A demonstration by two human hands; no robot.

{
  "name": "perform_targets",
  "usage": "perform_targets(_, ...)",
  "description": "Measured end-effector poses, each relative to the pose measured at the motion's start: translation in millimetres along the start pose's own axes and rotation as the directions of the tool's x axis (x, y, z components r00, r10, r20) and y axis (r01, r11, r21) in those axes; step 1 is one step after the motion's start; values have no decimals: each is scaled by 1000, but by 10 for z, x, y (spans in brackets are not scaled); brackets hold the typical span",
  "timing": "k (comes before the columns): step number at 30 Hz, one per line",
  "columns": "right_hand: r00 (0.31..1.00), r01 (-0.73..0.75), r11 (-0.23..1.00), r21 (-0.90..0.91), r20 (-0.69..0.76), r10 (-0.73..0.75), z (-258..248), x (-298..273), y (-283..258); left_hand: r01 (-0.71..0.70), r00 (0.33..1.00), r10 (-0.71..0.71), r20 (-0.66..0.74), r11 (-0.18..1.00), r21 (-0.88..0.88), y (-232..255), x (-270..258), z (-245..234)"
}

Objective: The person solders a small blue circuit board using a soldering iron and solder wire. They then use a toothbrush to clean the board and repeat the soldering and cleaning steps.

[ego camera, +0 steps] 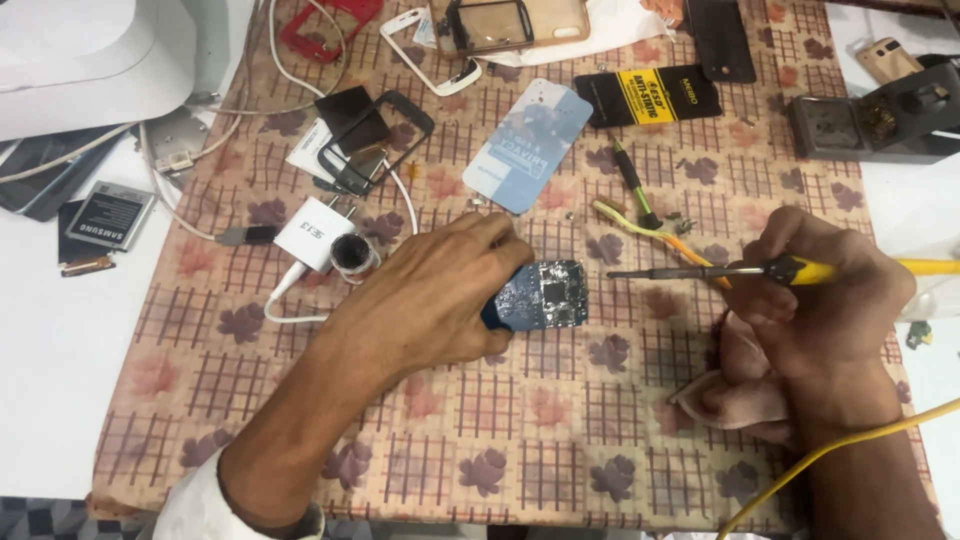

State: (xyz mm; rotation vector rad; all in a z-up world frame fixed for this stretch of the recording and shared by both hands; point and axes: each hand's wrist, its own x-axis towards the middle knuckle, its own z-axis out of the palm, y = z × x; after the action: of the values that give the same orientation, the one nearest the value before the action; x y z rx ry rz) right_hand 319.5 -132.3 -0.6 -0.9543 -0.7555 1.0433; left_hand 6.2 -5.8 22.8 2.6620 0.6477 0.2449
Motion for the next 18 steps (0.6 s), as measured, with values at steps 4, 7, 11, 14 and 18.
perform_targets(4, 995, -25, 999, 46, -100, 29, 123, -9, -34, -18, 1000, 18, 9, 1000, 4, -8, 3, 11)
perform_targets(7, 991, -14, 998, 65, -128, 23, 156, -22, -49, -17, 999, 20, 36, 997, -80, -26, 22, 49)
perform_targets(11, 995, -53, 986, 157, -81, 66, 43, -20, -76, -144, 976, 212, 47, 796, -588, -93, 71, 114)
perform_targets(14, 999, -47, 980, 191, 13, 45, -97, 15, -51, -62, 932, 358, 57, 311, -948, -205, 90, 208)
perform_targets(18, 992, -74, 946, 315, 123, 37, -180, 23, -11, -94, 900, 418, -124, -90, -991, -364, 67, 352)
